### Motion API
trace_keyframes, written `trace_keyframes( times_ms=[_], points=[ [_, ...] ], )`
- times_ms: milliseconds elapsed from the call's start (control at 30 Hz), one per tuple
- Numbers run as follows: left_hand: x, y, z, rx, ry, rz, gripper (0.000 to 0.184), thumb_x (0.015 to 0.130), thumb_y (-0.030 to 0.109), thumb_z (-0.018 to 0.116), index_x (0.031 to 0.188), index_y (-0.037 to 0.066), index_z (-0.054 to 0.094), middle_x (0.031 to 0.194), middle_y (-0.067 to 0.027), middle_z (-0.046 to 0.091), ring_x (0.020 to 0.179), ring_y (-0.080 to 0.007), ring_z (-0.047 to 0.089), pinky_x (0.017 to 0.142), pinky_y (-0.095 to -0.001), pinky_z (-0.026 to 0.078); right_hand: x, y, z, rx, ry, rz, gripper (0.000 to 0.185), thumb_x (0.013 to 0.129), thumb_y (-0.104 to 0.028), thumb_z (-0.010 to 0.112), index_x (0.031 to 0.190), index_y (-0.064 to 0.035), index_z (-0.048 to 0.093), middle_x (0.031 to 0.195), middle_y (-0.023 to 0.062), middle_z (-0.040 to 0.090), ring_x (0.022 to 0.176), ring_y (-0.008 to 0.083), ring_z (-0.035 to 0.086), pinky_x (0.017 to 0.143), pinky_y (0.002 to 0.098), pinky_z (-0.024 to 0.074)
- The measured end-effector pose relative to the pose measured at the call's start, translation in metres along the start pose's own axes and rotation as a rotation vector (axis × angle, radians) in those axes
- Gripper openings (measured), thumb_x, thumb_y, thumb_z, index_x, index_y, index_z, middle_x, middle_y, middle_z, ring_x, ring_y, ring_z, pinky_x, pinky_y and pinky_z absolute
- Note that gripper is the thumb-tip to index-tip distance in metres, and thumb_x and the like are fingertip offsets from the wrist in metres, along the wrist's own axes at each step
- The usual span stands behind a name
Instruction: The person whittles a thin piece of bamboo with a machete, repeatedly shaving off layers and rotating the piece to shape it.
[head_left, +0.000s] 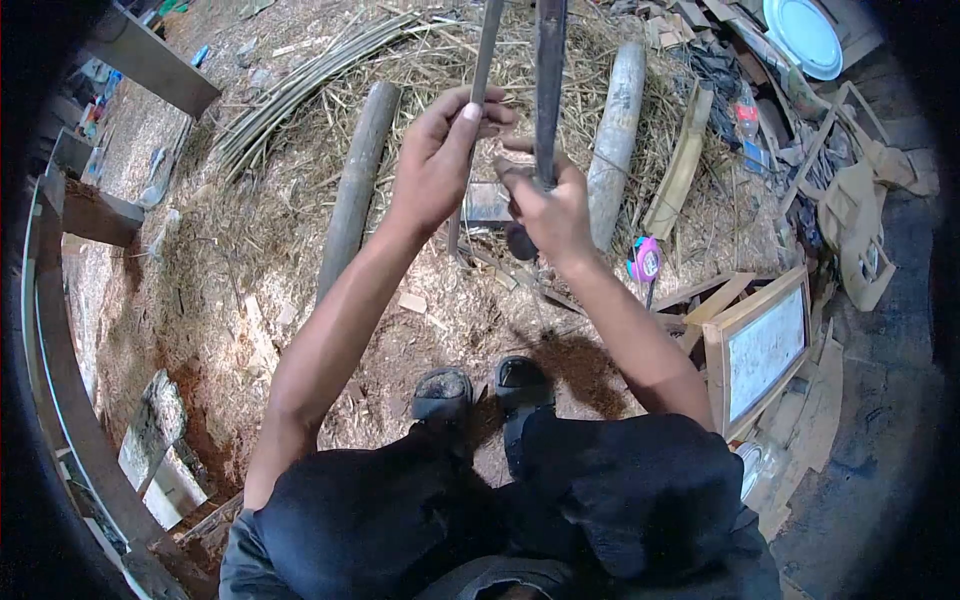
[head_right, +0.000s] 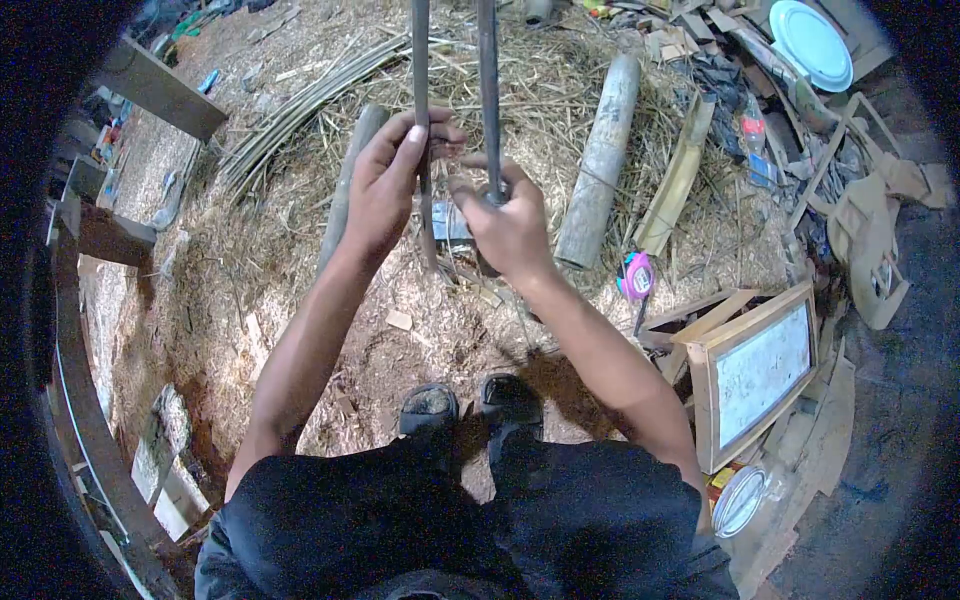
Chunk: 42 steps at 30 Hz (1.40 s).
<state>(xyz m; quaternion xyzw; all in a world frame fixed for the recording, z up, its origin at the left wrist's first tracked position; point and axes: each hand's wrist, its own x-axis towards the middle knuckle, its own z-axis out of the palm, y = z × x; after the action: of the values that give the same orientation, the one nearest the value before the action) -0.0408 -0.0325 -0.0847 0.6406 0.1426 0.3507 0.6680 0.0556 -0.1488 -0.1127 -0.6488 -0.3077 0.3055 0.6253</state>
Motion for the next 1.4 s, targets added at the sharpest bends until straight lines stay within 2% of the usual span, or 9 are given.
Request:
trace_keyframes(
  times_ms=[100,367,500,600,833,1000,1133,1300,1400],
  points=[
    [0.006,-0.005,0.006,0.016,-0.009,0.083,0.03,0.105,0.015,0.042,0.126,-0.002,0.054,0.115,-0.0126,0.064,0.11,-0.0193,0.06,0.099,-0.0325,0.046,0.016,0.006,0.013,0.123,-0.021,-0.112,0.041,0.088,-0.005,0.07,0.126,-0.0023,0.056,0.09,0.0045,0.067,0.068,0.007,0.06,0.059,0.0213,0.0488],
    [0.001,-0.025,0.0,-0.09,0.161,0.054,0.026,0.105,0.016,0.042,0.121,0.0,0.055,0.121,-0.0103,0.061,0.117,-0.0185,0.056,0.1,-0.0326,0.044,0.021,0.031,0.031,0.326,-0.066,-0.003,0.016,0.093,-0.009,0.067,0.107,-0.0011,0.067,0.065,-0.0061,0.055,0.053,0.0017,0.045,0.044,0.02,0.0299],
    [0.009,-0.011,-0.006,-0.04,0.167,0.049,0.031,0.105,0.019,0.043,0.125,-0.002,0.054,0.124,-0.011,0.059,0.12,-0.0205,0.055,0.103,-0.0341,0.045,0.031,0.037,0.03,0.197,-0.062,-0.141,0.017,0.093,-0.012,0.067,0.107,-0.0013,0.067,0.062,-0.0067,0.054,0.052,0.0027,0.045,0.044,0.0224,0.0311],
    [0.023,0.009,-0.008,-0.009,0.159,0.076,0.038,0.104,0.021,0.043,0.133,-0.004,0.051,0.129,-0.0145,0.057,0.118,-0.0234,0.057,0.106,-0.0383,0.046,0.035,0.042,0.025,0.287,-0.083,-0.06,0.02,0.093,-0.016,0.069,0.107,-0.0017,0.067,0.063,-0.0057,0.056,0.052,0.0041,0.048,0.045,0.0229,0.0338],
    [0.07,0.069,-0.011,0.198,0.232,0.239,0.027,0.092,0.015,0.07,0.113,-0.001,0.069,0.094,-0.0082,0.071,0.082,-0.0119,0.067,0.074,-0.0269,0.057,0.042,0.036,0.016,0.292,-0.091,0.024,0.029,0.089,-0.026,0.074,0.108,-0.0044,0.068,0.065,-0.0031,0.057,0.053,0.0055,0.051,0.046,0.0221,0.0381],
    [0.071,0.067,-0.008,0.16,0.257,0.273,0.023,0.091,0.012,0.07,0.11,0.0,0.071,0.093,-0.008,0.071,0.085,-0.0135,0.069,0.073,-0.0281,0.06,0.041,0.029,0.009,0.13,-0.02,-0.073,0.037,0.09,-0.033,0.073,0.114,-0.0076,0.063,0.073,-0.0018,0.059,0.057,0.0061,0.053,0.05,0.0236,0.0421],
    [0.068,0.064,-0.006,0.21,0.266,0.403,0.023,0.09,0.011,0.071,0.111,0.003,0.072,0.098,-0.0088,0.071,0.086,-0.0132,0.068,0.072,-0.0282,0.06,0.021,-0.01,0.004,0.058,0.087,-0.108,0.036,0.098,-0.034,0.058,0.115,-0.0015,0.057,0.072,0.0013,0.061,0.059,0.0086,0.057,0.051,0.0257,0.0435],
    [0.062,0.034,0.001,0.451,0.229,0.466,0.024,0.087,0.01,0.073,0.111,0.006,0.073,0.094,-0.0093,0.071,0.084,-0.0135,0.066,0.069,-0.0273,0.055,0.01,-0.035,-0.005,-0.216,0.019,-0.209,0.012,0.097,-0.011,0.049,0.096,0.0,0.054,0.067,0.01,0.065,0.054,0.0174,0.065,0.047,0.0346,0.048],
    [0.06,0.027,0.0,0.584,0.23,0.495,0.023,0.087,0.01,0.073,0.111,0.006,0.073,0.088,-0.0089,0.07,0.08,-0.0123,0.066,0.065,-0.0258,0.053,0.007,-0.045,-0.005,-0.301,0.023,-0.302,0.013,0.095,-0.008,0.048,0.102,0.001,0.054,0.069,0.0115,0.067,0.056,0.0192,0.067,0.047,0.0362,0.0493]
  ],
)
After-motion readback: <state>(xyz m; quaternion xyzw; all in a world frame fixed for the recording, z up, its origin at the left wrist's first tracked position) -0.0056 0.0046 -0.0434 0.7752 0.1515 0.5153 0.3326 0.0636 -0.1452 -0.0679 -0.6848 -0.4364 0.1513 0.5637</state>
